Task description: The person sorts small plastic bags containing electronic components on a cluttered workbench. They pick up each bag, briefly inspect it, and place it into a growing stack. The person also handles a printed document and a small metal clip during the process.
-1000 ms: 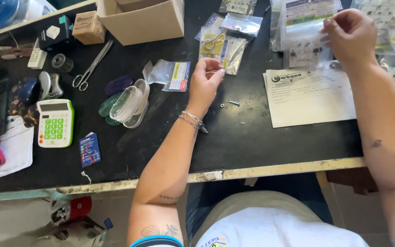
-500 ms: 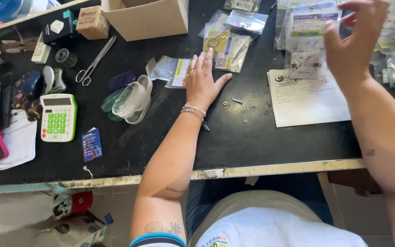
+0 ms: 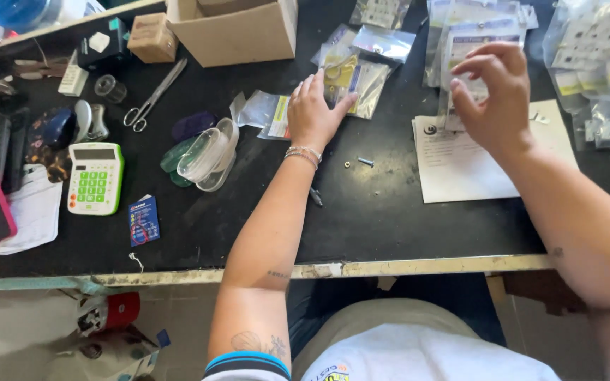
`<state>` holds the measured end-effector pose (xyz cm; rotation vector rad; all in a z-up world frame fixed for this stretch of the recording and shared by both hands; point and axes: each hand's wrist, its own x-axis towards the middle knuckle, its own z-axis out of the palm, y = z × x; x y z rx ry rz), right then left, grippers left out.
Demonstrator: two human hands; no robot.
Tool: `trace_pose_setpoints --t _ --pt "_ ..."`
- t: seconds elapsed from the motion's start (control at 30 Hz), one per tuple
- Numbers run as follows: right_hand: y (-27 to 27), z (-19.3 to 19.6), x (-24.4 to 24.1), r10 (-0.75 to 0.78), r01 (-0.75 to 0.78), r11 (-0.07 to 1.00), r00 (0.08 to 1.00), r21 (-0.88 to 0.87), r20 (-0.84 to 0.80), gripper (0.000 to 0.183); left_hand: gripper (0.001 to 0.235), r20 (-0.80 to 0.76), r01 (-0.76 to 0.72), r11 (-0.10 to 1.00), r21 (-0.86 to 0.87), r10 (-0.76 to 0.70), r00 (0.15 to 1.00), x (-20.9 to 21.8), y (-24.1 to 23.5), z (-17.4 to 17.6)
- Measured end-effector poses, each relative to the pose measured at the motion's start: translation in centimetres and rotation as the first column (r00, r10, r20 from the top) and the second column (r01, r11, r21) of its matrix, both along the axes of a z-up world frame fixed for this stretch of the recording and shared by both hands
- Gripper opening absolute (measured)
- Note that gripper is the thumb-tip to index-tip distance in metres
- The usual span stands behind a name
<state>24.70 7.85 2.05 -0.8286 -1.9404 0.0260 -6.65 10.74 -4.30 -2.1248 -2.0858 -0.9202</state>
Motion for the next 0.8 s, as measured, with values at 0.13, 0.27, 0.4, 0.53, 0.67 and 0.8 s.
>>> trace_pose_setpoints --t 0.13,0.27,0.4,0.53,0.67,0.8 --pt "-0.6 -0.2 -0.4 0.058 -0.062 0.988 0.998 -0.142 -0.032 0.004 0.097 0.014 -0.068 0.992 -0.11 0.07 0.997 1.0 1.7 0.9" --pt "-0.8 0.0 -0.6 0.056 -0.058 0.98 0.998 -0.192 -0.017 0.002 0.082 0.046 -0.112 0.993 -0.049 0.114 0.992 1.2 3.5 -0.2" --pt "-0.8 -0.2 -0.7 0.08 -0.082 0.976 0.997 -0.2 -0.02 0.004 0.072 0.274 -0.103 0.989 -0.106 0.128 0.953 -0.1 3.2 1.0" --pt "-0.8 -0.5 -0.8 0.09 -0.09 0.976 0.996 -0.2 -0.01 0.008 0.041 0.606 -0.158 0.976 -0.15 0.217 0.765 -3.5 3.8 0.9" --pt "0.7 -2.5 -0.9 0.11 -0.111 0.993 0.993 -0.025 -0.041 0.013 0.037 0.534 -0.262 0.961 -0.088 0.267 0.802 -4.7 2.8 0.0" --pt "-0.2 -2.4 -1.1 0.116 -0.124 0.978 0.992 -0.167 -0.055 0.012 0.024 0.982 -0.158 0.987 0.025 0.005 0.187 -2.6 -0.4 3.4"
